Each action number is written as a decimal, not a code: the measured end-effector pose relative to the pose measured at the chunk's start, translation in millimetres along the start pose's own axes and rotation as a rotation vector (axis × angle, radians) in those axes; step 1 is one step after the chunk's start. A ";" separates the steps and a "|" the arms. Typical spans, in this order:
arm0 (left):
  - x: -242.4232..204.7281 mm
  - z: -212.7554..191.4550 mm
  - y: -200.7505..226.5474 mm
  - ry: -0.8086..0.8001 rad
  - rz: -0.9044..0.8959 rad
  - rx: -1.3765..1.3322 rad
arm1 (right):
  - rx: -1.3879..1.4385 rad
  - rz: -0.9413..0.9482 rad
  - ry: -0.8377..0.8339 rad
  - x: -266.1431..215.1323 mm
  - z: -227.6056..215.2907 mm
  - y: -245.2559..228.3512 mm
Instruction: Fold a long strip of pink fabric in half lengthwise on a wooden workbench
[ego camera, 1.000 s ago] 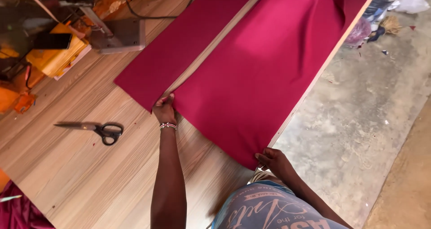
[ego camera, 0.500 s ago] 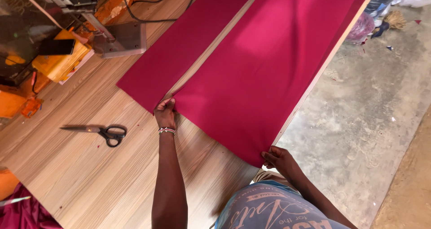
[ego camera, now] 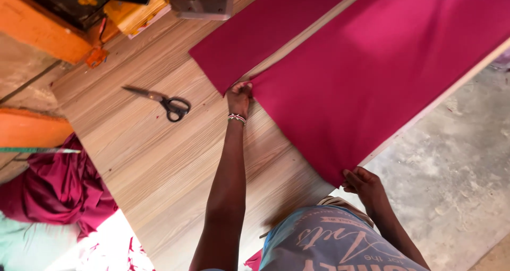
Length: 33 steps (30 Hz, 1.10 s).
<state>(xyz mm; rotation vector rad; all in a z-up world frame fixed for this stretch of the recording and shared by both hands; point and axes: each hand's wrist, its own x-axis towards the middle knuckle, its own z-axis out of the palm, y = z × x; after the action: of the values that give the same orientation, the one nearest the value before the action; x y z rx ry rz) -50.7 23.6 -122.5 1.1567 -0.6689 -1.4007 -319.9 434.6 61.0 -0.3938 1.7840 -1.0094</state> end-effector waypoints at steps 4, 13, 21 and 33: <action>-11.3 6.2 15.6 -0.117 -0.022 -0.152 | -0.013 -0.043 -0.033 -16.0 1.6 -29.5; -30.1 47.1 58.5 -0.010 -0.116 -0.091 | 0.041 -0.038 0.071 -26.8 10.7 -39.0; -39.7 63.4 85.5 0.086 -0.190 0.122 | -0.002 -0.010 0.070 -28.7 23.0 -51.2; -41.2 67.5 86.2 0.145 -0.185 0.162 | -0.062 0.031 0.143 -31.6 27.0 -57.7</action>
<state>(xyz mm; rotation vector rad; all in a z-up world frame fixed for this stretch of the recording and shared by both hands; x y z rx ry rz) -83.2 31.4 -10.4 1.4645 -0.5920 -1.4197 -292.6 408.9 121.4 -0.3378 1.9478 -0.9835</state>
